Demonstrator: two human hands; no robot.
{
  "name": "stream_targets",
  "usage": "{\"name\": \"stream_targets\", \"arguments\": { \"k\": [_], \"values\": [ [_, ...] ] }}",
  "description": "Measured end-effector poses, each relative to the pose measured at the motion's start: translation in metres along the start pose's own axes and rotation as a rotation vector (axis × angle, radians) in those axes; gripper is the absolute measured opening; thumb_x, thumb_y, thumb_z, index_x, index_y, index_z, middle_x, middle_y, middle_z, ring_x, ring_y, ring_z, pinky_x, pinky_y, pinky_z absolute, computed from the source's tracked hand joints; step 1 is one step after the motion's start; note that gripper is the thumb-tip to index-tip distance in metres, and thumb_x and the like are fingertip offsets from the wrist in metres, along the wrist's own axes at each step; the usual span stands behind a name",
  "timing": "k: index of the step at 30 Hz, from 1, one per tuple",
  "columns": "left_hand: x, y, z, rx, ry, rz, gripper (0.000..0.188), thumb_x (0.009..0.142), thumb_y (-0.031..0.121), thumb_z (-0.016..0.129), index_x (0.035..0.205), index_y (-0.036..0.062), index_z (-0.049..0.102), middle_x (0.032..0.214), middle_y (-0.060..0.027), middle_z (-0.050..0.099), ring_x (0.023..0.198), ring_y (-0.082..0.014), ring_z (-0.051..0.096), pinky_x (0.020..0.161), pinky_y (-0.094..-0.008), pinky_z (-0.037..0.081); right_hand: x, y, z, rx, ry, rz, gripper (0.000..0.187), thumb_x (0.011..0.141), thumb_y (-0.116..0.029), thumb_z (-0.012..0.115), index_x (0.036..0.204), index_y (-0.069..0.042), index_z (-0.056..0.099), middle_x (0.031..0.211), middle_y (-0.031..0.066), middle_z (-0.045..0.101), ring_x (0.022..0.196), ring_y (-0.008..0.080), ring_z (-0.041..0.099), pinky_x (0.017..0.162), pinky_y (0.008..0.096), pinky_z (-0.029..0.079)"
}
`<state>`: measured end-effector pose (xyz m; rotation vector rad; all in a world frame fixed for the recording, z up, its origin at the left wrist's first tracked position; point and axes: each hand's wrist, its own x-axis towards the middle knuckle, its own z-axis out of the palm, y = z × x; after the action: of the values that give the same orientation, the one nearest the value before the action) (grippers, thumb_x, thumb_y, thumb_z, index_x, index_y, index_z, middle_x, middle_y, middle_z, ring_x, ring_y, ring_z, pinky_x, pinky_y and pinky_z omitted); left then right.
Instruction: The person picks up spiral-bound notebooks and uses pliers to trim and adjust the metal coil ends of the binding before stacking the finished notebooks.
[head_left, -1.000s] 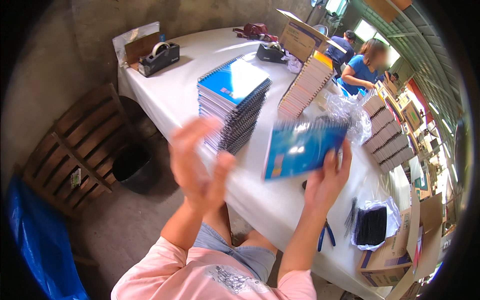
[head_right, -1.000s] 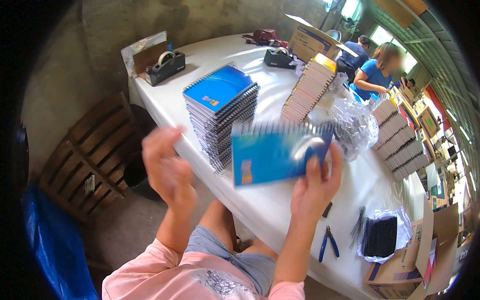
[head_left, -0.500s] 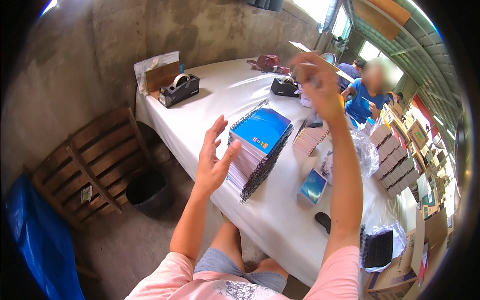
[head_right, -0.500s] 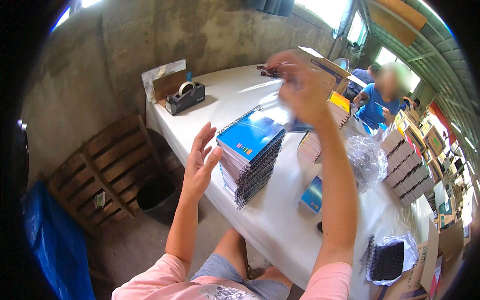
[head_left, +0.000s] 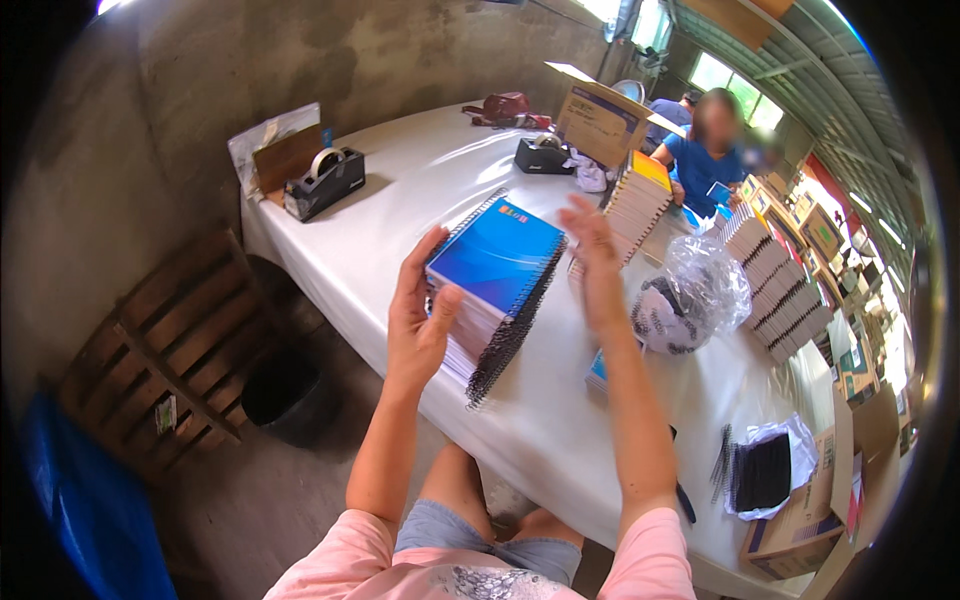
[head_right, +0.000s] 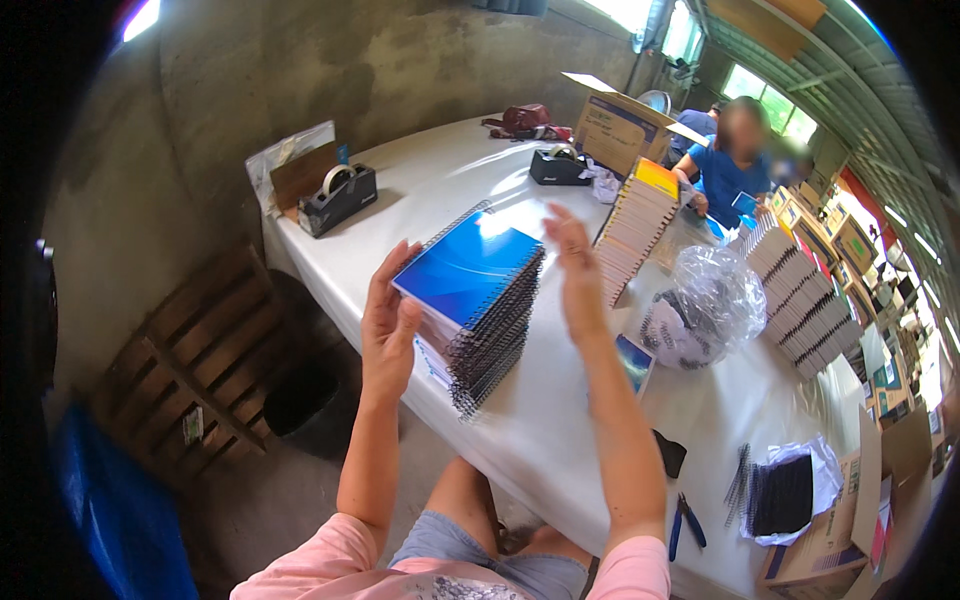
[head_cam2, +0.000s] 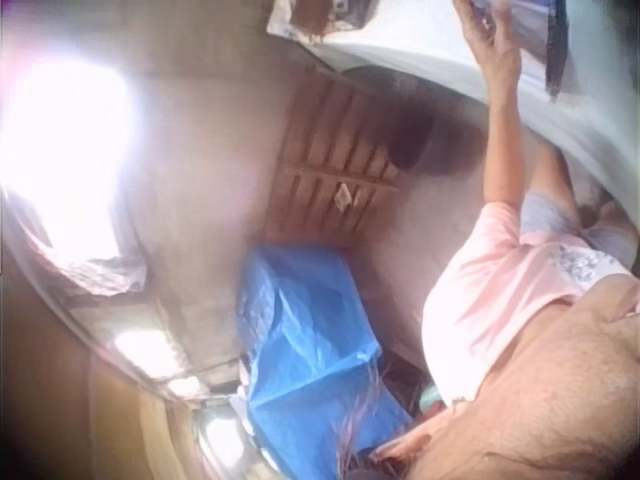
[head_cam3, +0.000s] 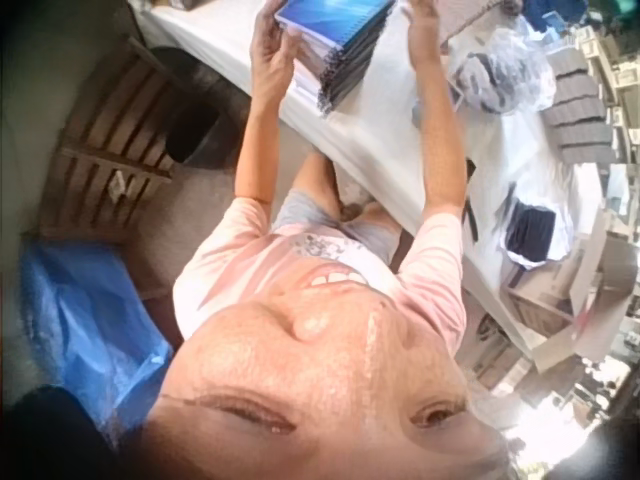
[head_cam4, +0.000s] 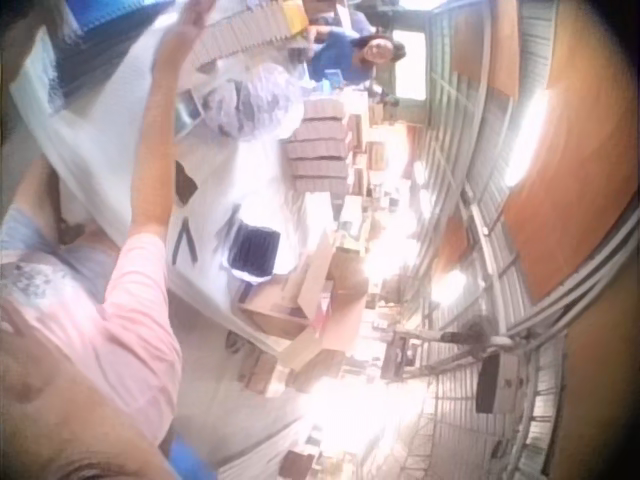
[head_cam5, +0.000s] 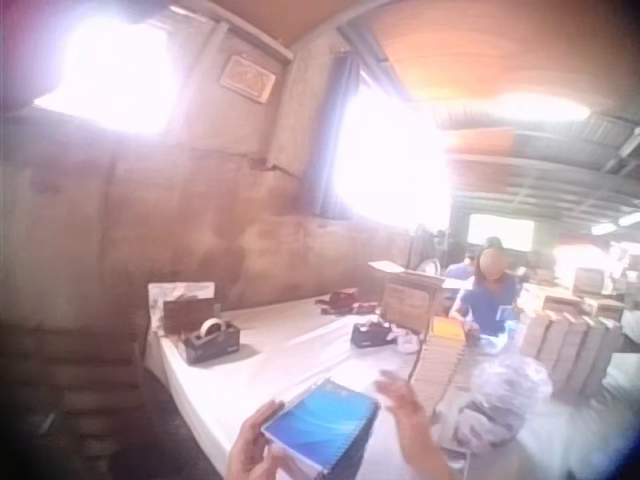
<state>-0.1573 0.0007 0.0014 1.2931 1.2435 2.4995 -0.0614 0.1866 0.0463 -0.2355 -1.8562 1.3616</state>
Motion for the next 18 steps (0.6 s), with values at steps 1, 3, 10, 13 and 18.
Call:
{"name": "stream_targets", "arguments": {
  "k": [1, 3, 10, 13, 18],
  "values": [
    [0.001, 0.003, 0.0, 0.009, 0.024, -0.018, 0.056, 0.088, 0.021, 0.063, 0.134, 0.0006, 0.039, 0.131, -0.0136, 0.046, 0.122, -0.0204, 0.042, 0.104, -0.0313, 0.03, -0.003, 0.007, 0.008, 0.035, -0.036, -0.022, 0.049, 0.096, -0.046, 0.04, 0.13, -0.012, 0.047, 0.119, 0.0041, 0.054, 0.111, 0.0122, 0.048, 0.095, 0.03, 0.035],
    [0.003, 0.007, 0.005, 0.027, 0.089, -0.048, 0.044, 0.091, 0.02, 0.06, 0.127, -0.0009, 0.046, 0.126, -0.011, 0.049, 0.116, -0.0164, 0.045, 0.101, -0.0283, 0.032, -0.007, 0.007, 0.03, 0.034, 0.065, -0.024, 0.042, 0.097, -0.041, 0.04, 0.12, -0.009, 0.056, 0.109, 0.0027, 0.057, 0.095, 0.0096, 0.048, 0.087, 0.023, 0.037],
    [0.001, -0.003, 0.006, 0.055, 0.068, -0.002, 0.05, 0.091, 0.025, 0.059, 0.132, 0.0015, 0.041, 0.129, -0.0124, 0.048, 0.118, -0.0181, 0.045, 0.102, -0.029, 0.031, -0.007, -0.001, 0.037, -0.109, 0.2, -0.104, 0.046, 0.099, -0.04, 0.036, 0.111, -0.002, 0.057, 0.105, 0.016, 0.06, 0.099, 0.0241, 0.056, 0.092, 0.0329, 0.038],
    [0.001, -0.005, 0.002, 0.141, 0.1, 0.059, 0.058, 0.096, 0.044, 0.041, 0.14, 0.0095, 0.03, 0.139, -0.0162, 0.04, 0.128, -0.0228, 0.038, 0.106, -0.0371, 0.027, -0.018, 0.017, 0.002, -0.275, 0.306, -0.148, 0.044, 0.095, -0.038, 0.045, 0.122, -0.004, 0.051, 0.116, 0.0171, 0.056, 0.11, 0.0278, 0.052, 0.096, 0.0367, 0.038],
    [-0.005, 0.042, -0.02, 0.127, 0.6, 0.143, 0.048, 0.099, 0.039, 0.028, 0.135, 0.0069, 0.034, 0.133, -0.0111, 0.046, 0.124, -0.0212, 0.042, 0.104, -0.0393, 0.027, -0.121, 0.065, -0.148, -1.049, 0.532, 0.464, 0.07, 0.081, -0.046, 0.064, 0.129, 0.0, 0.042, 0.127, 0.0234, 0.048, 0.118, 0.0344, 0.047, 0.097, 0.0426, 0.04]
  ]
}}
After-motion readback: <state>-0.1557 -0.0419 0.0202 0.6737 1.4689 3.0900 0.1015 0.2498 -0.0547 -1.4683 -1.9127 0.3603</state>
